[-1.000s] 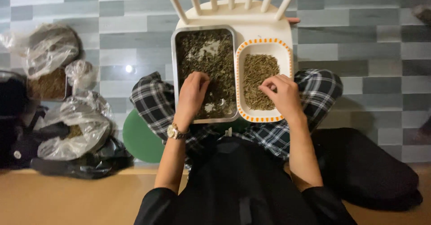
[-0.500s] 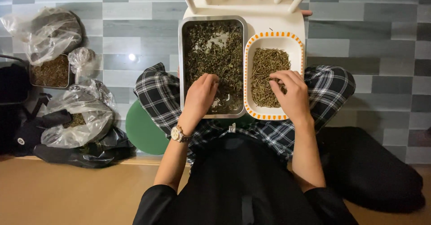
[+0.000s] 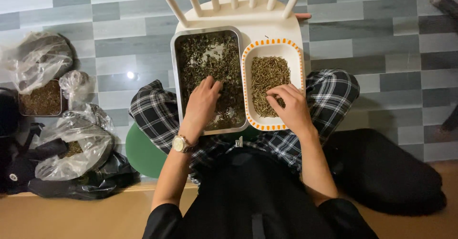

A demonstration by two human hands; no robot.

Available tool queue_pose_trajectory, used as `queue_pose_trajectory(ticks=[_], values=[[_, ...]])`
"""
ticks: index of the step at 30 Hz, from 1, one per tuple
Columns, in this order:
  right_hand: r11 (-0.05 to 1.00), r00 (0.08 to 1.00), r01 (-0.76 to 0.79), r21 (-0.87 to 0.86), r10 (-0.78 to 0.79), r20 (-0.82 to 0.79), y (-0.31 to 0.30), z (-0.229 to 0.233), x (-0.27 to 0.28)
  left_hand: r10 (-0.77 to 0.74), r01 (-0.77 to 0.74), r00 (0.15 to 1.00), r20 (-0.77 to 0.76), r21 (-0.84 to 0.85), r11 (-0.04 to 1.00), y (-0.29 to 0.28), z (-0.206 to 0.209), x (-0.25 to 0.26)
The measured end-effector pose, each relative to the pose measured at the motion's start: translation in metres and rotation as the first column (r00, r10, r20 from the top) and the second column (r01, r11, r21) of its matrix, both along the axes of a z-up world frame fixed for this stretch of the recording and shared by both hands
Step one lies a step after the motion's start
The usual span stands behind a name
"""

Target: The person sorts dried tea leaves by hand, picking out stems and undesirable pieces into a separate container.

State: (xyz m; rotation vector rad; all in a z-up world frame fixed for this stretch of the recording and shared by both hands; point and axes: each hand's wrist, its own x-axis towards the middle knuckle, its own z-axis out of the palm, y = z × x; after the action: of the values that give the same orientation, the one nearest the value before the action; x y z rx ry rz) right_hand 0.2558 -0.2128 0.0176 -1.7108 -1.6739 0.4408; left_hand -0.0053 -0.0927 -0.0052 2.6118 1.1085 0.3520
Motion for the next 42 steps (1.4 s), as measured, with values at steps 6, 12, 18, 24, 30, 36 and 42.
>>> queue_pose_trajectory(ticks=[6, 12, 18, 24, 30, 36, 42], values=[[1.0, 1.0, -0.004, -0.013, 0.004, 0.006, 0.001, -0.01, 0.0, -0.024, 0.025, 0.999, -0.049, 0.032, 0.999, 0.002, -0.007, -0.003], [1.0, 1.0, -0.011, -0.021, 0.011, 0.021, 0.0, -0.012, -0.001, -0.025, 0.028, 0.996, -0.082, 0.036, 0.999, 0.004, -0.007, 0.0], [0.999, 0.999, -0.005, -0.038, 0.007, 0.046, 0.0, -0.017, -0.001, -0.023, 0.026, 0.999, -0.045, 0.061, 0.998, 0.005, -0.006, 0.0], [0.998, 0.999, -0.004, -0.067, 0.008, 0.053, 0.002, -0.004, -0.006, 0.019, -0.016, 0.993, 0.121, -0.027, 1.0, -0.001, 0.002, -0.001], [0.991, 0.991, -0.128, 0.043, 0.126, 0.046, 0.007, -0.058, -0.013, 0.015, -0.011, 0.96, 0.279, -0.018, 1.0, -0.012, 0.022, -0.002], [0.971, 0.97, -0.236, 0.047, 0.232, 0.074, 0.03, -0.032, -0.056, 0.123, -0.06, 0.928, 0.352, -0.185, 0.981, -0.028, 0.022, -0.002], [0.96, 0.965, -0.252, 0.122, 0.239, 0.111, 0.039, -0.02, -0.075, 0.101, -0.019, 0.903, 0.417, -0.196, 0.98, -0.043, 0.039, 0.001]])
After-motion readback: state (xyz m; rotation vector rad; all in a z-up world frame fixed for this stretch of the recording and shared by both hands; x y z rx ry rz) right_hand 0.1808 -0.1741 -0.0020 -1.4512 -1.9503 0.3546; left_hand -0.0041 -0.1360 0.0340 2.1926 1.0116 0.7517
